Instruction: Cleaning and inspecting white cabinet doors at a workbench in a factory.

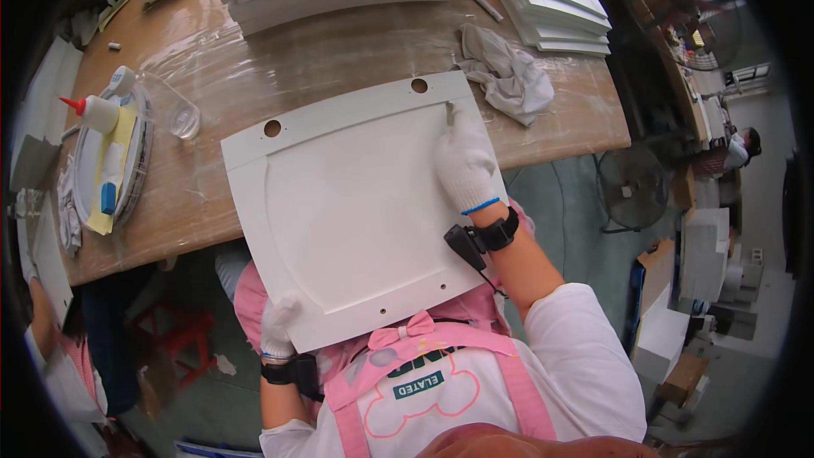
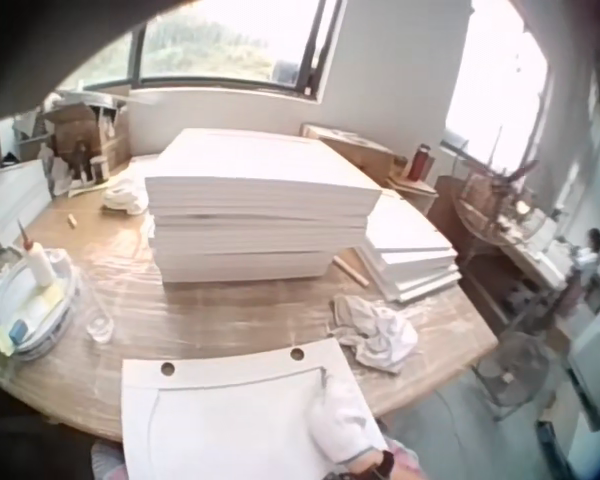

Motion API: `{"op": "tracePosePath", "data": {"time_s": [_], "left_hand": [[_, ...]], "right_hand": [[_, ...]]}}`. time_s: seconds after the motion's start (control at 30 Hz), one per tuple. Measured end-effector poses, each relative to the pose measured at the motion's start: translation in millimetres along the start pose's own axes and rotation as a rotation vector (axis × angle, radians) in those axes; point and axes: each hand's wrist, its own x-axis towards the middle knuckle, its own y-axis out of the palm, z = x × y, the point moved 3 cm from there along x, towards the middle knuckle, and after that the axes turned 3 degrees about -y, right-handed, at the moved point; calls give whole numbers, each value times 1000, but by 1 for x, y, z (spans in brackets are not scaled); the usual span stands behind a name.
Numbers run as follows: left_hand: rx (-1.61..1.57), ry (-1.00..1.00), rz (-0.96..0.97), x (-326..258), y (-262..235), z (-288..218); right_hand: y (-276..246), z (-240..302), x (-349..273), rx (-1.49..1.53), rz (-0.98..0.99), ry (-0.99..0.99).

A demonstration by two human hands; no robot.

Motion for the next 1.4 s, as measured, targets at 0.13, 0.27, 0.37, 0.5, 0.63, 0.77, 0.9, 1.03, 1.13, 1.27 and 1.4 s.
{"op": "tracePosePath", "data": {"time_s": [0.13, 0.27, 0.37, 0.5, 0.63, 0.77, 0.9, 1.03, 1.13, 1.27, 1.4], "left_hand": [[-202, -72, 15, 2, 11, 2], [-12, -54, 2, 5, 6, -7], [132, 27, 34, 6, 11, -9], [125, -1, 59, 9, 12, -6], [265, 30, -1, 9, 25, -7], [363, 47, -40, 10, 31, -10], [378, 34, -41, 10, 28, -8], [385, 20, -38, 11, 26, -9], [422, 30, -54, 10, 24, -8], [406, 60, -13, 11, 29, -9], [338, 39, 18, 12, 26, -10]], "right_hand": [[9, -3, -1, -210, -102, 14], [4, 1, -2, -98, -139, -80], [-6, 15, -2, -72, -2, -66], [-6, 24, -6, 209, 59, -112], [-9, 36, -5, 197, 6, 133], [-7, 49, -13, 42, 77, -14], [-5, 38, -11, 90, -65, 47], [4, 52, -17, -19, 192, 75], [10, 43, -18, 27, 67, 5], [4, 41, -15, -20, 26, -18], [-5, 53, -16, 15, 219, 82]]}}
